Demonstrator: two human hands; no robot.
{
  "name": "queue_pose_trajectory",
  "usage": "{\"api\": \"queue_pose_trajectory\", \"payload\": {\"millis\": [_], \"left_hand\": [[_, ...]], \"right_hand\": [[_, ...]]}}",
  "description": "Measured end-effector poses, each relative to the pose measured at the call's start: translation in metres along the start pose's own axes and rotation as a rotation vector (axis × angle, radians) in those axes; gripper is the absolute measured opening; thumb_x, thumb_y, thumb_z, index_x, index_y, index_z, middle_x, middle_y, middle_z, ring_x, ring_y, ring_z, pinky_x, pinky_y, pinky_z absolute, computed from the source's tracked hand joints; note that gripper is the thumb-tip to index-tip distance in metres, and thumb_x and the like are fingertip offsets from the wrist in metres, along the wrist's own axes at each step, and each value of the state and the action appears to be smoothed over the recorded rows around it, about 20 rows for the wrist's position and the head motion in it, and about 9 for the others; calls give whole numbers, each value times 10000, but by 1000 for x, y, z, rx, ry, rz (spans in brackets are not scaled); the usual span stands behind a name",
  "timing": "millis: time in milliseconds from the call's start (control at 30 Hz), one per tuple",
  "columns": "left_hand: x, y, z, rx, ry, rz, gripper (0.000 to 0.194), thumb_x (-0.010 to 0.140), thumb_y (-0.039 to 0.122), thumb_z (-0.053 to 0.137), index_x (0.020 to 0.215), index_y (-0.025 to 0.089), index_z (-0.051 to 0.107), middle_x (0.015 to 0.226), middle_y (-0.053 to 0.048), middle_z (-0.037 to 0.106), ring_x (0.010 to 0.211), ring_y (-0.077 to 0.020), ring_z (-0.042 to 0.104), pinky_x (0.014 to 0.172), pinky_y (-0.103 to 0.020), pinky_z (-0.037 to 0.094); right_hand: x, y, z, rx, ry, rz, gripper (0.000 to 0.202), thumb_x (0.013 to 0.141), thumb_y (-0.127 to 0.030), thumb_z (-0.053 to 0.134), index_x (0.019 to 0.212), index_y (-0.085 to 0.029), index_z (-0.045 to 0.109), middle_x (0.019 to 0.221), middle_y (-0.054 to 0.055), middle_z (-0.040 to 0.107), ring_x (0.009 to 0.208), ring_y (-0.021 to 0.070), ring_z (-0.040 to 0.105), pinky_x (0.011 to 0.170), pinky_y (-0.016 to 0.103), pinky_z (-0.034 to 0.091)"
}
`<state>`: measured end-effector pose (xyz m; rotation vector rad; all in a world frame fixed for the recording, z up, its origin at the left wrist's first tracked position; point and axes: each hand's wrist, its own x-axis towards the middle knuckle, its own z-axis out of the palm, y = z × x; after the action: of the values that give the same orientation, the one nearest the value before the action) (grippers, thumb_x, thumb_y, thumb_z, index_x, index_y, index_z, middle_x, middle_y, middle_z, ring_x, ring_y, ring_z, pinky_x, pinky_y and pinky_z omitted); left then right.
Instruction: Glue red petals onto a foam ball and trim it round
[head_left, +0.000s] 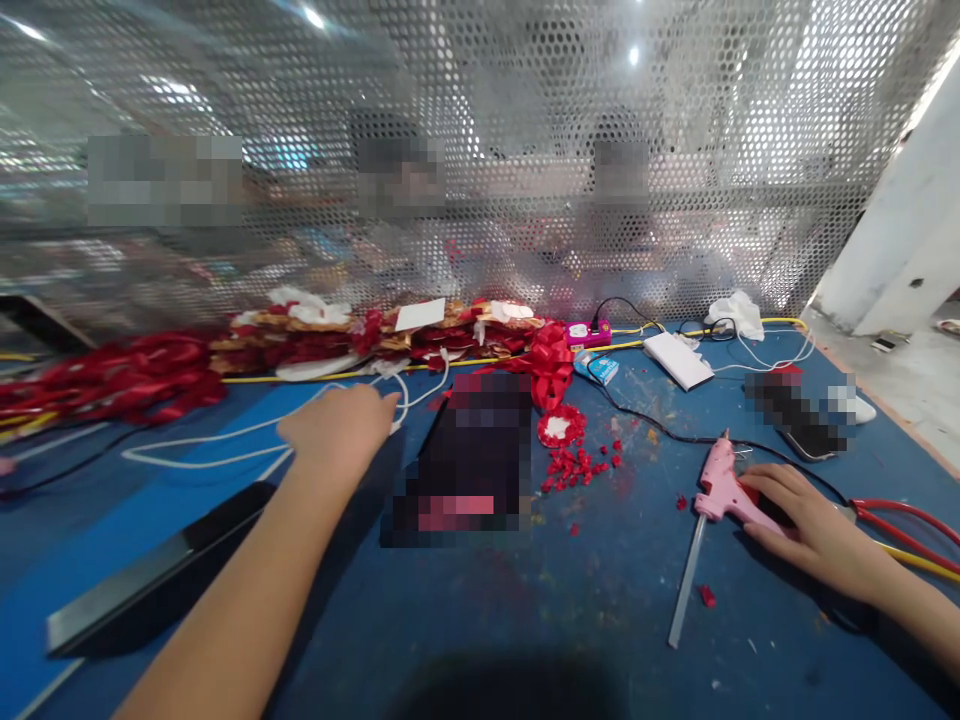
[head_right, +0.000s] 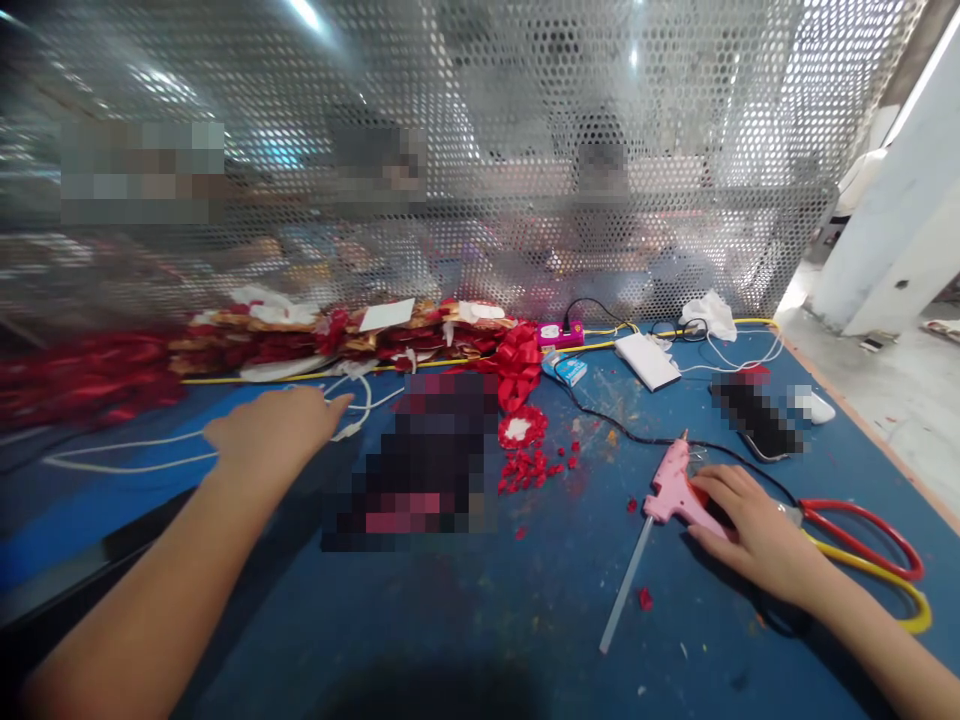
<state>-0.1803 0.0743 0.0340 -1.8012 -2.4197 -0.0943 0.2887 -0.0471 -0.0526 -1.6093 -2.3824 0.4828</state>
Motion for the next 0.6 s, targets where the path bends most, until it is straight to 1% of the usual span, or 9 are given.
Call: {"api": "queue_pose_trajectory", "payload": {"millis": [67,133,167,200,300,333,400,467,600], "left_hand": [[-16,16,-15,51,1,-3,504,902,424,304,951,49,638,877,-206,669,859,-345,625,669,-460,463],[-39,38,-22,75,69,142,450,919,409,301,1000,125,640,874,-149,691,774,-274,639,615,-340,436],[-52,50,-22,40,134,251,404,921,388,323,947,153,651,834,-112,700,704,-235,634,567,-287,397],[-67,63,-18,-7,217,372,355,918,348,355,864,167,655,784,-77,701,622,-195,615,522,-255,350],[-115,95,7,-197,461,993,354,923,245,385,622,189,561,544,14,598,488,-124,532,476,-253,277],[-130,104,19,-250,510,1148,360,918,237,405,577,198,515,479,30,537,444,-122,491,460,-271,252],[-151,115,42,-320,512,1290,360,914,262,416,562,205,467,453,39,490,410,-123,448,445,-290,225],[-160,119,63,-363,439,1372,359,922,273,388,576,204,451,471,39,498,409,-120,449,445,-287,231],[-155,119,83,-370,226,1415,319,914,290,394,615,203,462,516,36,520,432,-117,477,435,-285,240]], "right_hand": [[0,0,0,-1,3,-4,460,875,-501,470,1222,-205,527,1291,131,511,1188,273,483,1020,474,398],[0,0,-1,1,2,-8,462,873,-499,473,1222,-201,530,1283,134,518,1183,274,488,1016,475,402],[0,-1,-1,5,2,-9,461,872,-499,473,1218,-201,534,1278,134,522,1179,275,492,1013,476,405],[0,-1,-1,9,3,-9,459,871,-501,473,1211,-200,538,1273,134,527,1174,276,496,1011,478,407],[1,-4,-3,16,2,-4,456,872,-503,468,1203,-197,541,1267,135,532,1171,275,499,1011,482,406],[1,-5,-4,16,-1,-2,458,873,-503,465,1205,-195,539,1267,135,532,1175,274,497,1016,481,403],[1,-6,-5,15,-10,3,466,875,-502,462,1213,-190,535,1272,135,529,1186,271,489,1026,477,394],[1,-7,-6,16,-19,9,469,876,-500,462,1219,-189,534,1279,131,526,1194,267,484,1032,474,390],[0,-8,-6,9,-37,21,480,875,-498,461,1235,-189,533,1295,130,521,1204,268,481,1031,480,392]]}}
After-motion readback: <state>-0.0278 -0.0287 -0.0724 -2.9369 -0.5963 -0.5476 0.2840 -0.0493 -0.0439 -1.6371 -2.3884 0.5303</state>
